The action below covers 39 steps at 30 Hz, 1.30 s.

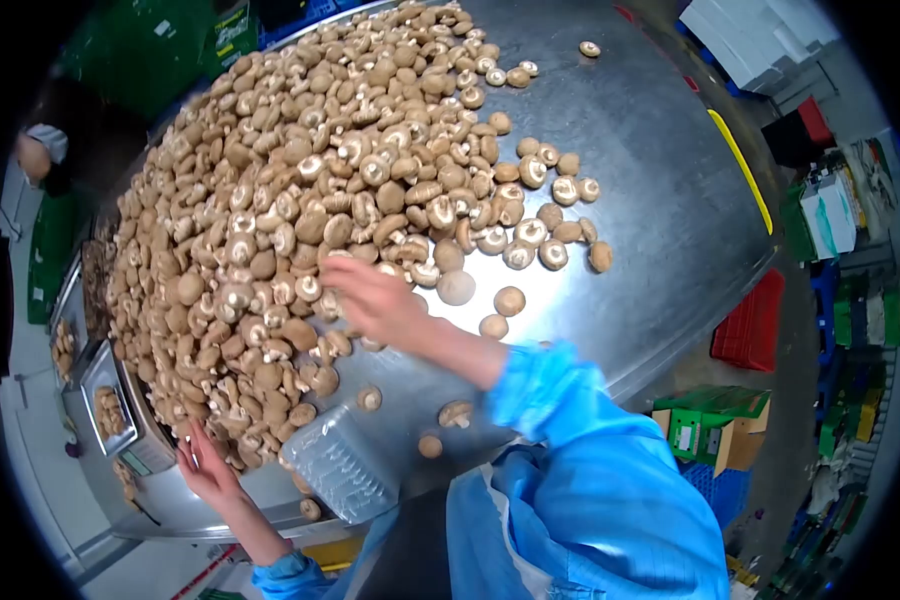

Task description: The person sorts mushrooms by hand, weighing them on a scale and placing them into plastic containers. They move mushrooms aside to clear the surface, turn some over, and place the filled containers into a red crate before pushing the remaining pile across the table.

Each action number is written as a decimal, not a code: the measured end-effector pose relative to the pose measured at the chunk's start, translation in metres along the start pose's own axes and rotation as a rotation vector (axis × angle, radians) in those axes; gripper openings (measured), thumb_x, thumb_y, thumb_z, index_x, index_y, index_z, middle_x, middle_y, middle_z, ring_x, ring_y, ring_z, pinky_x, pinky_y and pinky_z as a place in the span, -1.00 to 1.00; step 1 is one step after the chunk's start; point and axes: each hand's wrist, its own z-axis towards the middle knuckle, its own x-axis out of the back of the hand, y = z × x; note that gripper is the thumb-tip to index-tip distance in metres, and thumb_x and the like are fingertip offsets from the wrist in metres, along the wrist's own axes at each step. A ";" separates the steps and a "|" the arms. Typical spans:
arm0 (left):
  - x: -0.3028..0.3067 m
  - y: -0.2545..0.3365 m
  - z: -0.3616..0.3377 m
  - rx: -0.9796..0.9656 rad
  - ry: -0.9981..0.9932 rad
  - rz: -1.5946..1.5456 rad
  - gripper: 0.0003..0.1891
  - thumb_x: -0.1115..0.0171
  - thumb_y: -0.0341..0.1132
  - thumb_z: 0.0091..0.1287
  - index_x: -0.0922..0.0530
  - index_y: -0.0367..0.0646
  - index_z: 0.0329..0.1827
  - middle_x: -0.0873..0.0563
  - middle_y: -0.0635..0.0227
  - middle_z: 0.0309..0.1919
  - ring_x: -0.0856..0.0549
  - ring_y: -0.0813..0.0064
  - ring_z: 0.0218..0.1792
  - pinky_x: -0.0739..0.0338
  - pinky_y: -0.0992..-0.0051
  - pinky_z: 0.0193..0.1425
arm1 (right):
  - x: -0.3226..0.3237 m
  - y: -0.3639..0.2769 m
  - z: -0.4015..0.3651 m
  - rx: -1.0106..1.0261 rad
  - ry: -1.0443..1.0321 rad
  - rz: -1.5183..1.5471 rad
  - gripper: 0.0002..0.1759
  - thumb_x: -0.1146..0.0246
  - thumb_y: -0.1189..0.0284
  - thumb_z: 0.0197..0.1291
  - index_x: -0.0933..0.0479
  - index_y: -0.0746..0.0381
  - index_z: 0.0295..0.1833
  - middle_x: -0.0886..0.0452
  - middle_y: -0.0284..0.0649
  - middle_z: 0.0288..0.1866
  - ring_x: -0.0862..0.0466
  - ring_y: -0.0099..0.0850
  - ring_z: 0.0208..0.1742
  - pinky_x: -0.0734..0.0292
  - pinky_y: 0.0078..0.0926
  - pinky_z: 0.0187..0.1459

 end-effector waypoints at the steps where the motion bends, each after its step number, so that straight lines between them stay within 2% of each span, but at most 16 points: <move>1: 0.004 -0.002 -0.014 0.024 0.099 0.032 -0.50 0.01 -0.33 0.54 -0.19 -0.38 0.45 -0.28 -0.17 0.44 -0.30 -0.14 0.46 -0.24 0.04 0.59 | 0.037 0.006 -0.014 0.059 0.045 -0.118 -0.59 -0.22 0.61 0.18 -0.55 0.26 0.18 -0.56 -0.06 0.27 -0.59 -0.08 0.26 -0.54 -0.21 0.20; 3: -0.009 0.035 -0.037 0.253 0.575 -0.185 -0.52 -0.06 -0.34 0.50 -0.27 -0.33 0.41 -0.39 -0.06 0.38 -0.44 0.04 0.37 -0.37 0.17 0.47 | 0.107 0.036 -0.041 0.127 0.184 -0.357 -0.57 -0.26 0.63 0.12 -0.56 0.25 0.15 -0.59 0.00 0.19 -0.59 -0.01 0.21 -0.54 -0.17 0.16; 4: -0.015 0.054 -0.049 0.314 0.829 -0.313 -0.53 -0.10 -0.35 0.48 -0.31 -0.31 0.39 -0.45 -0.01 0.35 -0.51 0.12 0.33 -0.43 0.23 0.42 | 0.142 0.037 -0.054 -0.028 0.245 -0.459 -0.58 -0.25 0.63 0.14 -0.56 0.29 0.16 -0.59 0.03 0.17 -0.55 -0.03 0.28 -0.53 -0.20 0.17; 7: 0.047 -0.058 -0.130 0.291 0.710 0.755 -0.43 -0.13 -0.39 0.42 -0.23 -0.31 0.47 -0.33 0.06 0.44 -0.39 0.26 0.37 -0.34 0.32 0.41 | 0.228 0.072 -0.105 -0.336 0.606 -0.629 -0.56 -0.22 0.55 0.23 -0.49 0.33 0.24 -0.42 -0.06 0.41 -0.43 -0.16 0.42 -0.30 -0.30 0.42; 8: 0.014 -0.033 -0.133 0.291 0.905 0.424 -0.57 0.05 -0.25 0.56 -0.36 -0.29 0.39 -0.46 0.12 0.35 -0.45 0.22 0.35 -0.32 0.30 0.47 | 0.251 0.089 -0.126 -0.419 0.682 -0.722 -0.58 -0.19 0.52 0.29 -0.49 0.32 0.26 -0.40 -0.07 0.43 -0.41 -0.19 0.44 -0.30 -0.29 0.43; 10: -0.009 -0.031 -0.130 0.463 0.968 0.280 -0.57 0.03 -0.25 0.54 -0.38 -0.31 0.36 -0.48 0.11 0.32 -0.47 0.21 0.32 -0.34 0.29 0.43 | 0.279 0.129 -0.157 -0.547 0.915 -0.423 -0.59 -0.17 0.47 0.34 -0.48 0.32 0.28 -0.47 -0.07 0.37 -0.47 -0.24 0.38 -0.35 -0.31 0.39; 13: -0.021 -0.046 -0.125 0.660 0.940 0.244 -0.58 0.00 -0.26 0.50 -0.41 -0.34 0.32 -0.51 0.11 0.26 -0.50 0.21 0.26 -0.37 0.28 0.38 | 0.280 0.148 -0.168 -0.712 0.807 -0.341 -0.57 -0.17 0.41 0.37 -0.47 0.32 0.30 -0.55 -0.07 0.29 -0.54 -0.26 0.31 -0.40 -0.34 0.34; 16: -0.023 -0.061 -0.121 0.755 0.915 0.237 -0.59 -0.03 -0.27 0.47 -0.44 -0.37 0.27 -0.54 0.10 0.21 -0.53 0.20 0.20 -0.40 0.26 0.32 | 0.242 0.138 -0.134 -0.587 0.641 -0.295 -0.51 -0.15 0.35 0.36 -0.44 0.31 0.34 -0.59 -0.07 0.24 -0.57 -0.26 0.28 -0.41 -0.35 0.33; 19: -0.022 -0.075 -0.126 0.823 0.905 0.225 -0.60 -0.06 -0.28 0.44 -0.46 -0.40 0.22 -0.57 0.10 0.16 -0.55 0.20 0.15 -0.43 0.25 0.27 | 0.198 0.143 -0.095 -0.407 0.544 -0.012 -0.47 -0.06 0.29 0.39 -0.39 0.30 0.39 -0.05 -0.07 0.63 -0.37 -0.10 0.48 -0.23 -0.28 0.47; 20: -0.020 -0.080 -0.130 0.846 0.904 0.222 -0.60 -0.08 -0.29 0.43 -0.47 -0.41 0.21 -0.58 0.10 0.14 -0.56 0.20 0.13 -0.44 0.25 0.25 | 0.183 0.154 -0.089 -0.402 0.539 -0.209 -0.45 -0.03 0.26 0.41 -0.37 0.32 0.41 -0.09 -0.06 0.62 -0.26 -0.11 0.55 -0.11 -0.27 0.53; 21: -0.018 -0.085 -0.132 0.864 0.902 0.216 -0.60 -0.09 -0.29 0.41 -0.48 -0.42 0.19 -0.59 0.09 0.12 -0.57 0.19 0.11 -0.45 0.24 0.23 | 0.170 0.150 -0.076 -0.441 0.430 0.013 -0.42 -0.02 0.23 0.43 -0.32 0.33 0.44 -0.12 -0.05 0.61 -0.13 -0.14 0.61 0.01 -0.28 0.56; 25: -0.006 -0.108 -0.153 0.935 0.919 0.188 -0.61 -0.13 -0.30 0.37 -0.52 -0.46 0.13 -0.63 0.09 0.05 -0.61 0.19 0.03 -0.49 0.23 0.16 | 0.109 0.153 -0.045 -0.352 0.590 0.077 -0.28 -0.04 0.11 0.41 -0.17 0.30 0.53 -0.18 -0.04 0.58 -0.11 -0.19 0.62 0.08 -0.30 0.57; 29: 0.011 -0.133 -0.188 0.977 0.937 0.137 -0.62 -0.17 -0.32 0.33 -0.56 -0.50 0.07 -0.67 0.08 -0.02 -0.65 0.18 -0.04 -0.53 0.21 0.09 | 0.070 0.145 -0.016 -0.298 0.535 0.148 -0.20 -0.07 0.04 0.38 -0.10 0.28 0.57 -0.17 -0.02 0.57 -0.12 -0.18 0.61 0.07 -0.29 0.56; 31: 0.032 -0.150 -0.214 0.993 0.951 0.080 -0.62 -0.19 -0.32 0.30 -0.57 -0.51 0.04 -0.69 0.08 -0.06 -0.67 0.18 -0.08 -0.55 0.20 0.05 | 0.047 0.140 0.003 -0.215 0.285 -0.088 -0.18 -0.09 0.01 0.36 -0.10 0.23 0.58 -0.17 0.01 0.56 -0.12 -0.11 0.60 0.02 -0.27 0.55; 34: 0.056 -0.176 -0.255 0.987 0.967 0.045 -0.63 -0.21 -0.33 0.28 -0.59 -0.53 -0.03 -0.71 0.07 -0.12 -0.69 0.17 -0.14 -0.57 0.19 -0.01 | -0.004 0.122 0.015 -0.299 0.330 0.230 -0.17 -0.14 -0.01 0.32 -0.16 0.22 0.56 -0.19 0.10 0.54 -0.15 0.02 0.58 -0.04 -0.20 0.52; 39: 0.041 -0.176 -0.271 0.743 0.941 0.244 -0.67 -0.22 -0.31 0.25 -0.59 -0.53 -0.18 -0.71 0.06 -0.23 -0.70 0.18 -0.27 -0.60 0.21 -0.13 | -0.063 0.068 0.059 -0.197 0.190 0.142 -0.28 -0.21 0.14 0.22 -0.30 0.13 0.48 -0.23 0.19 0.46 -0.21 0.11 0.51 -0.04 -0.16 0.50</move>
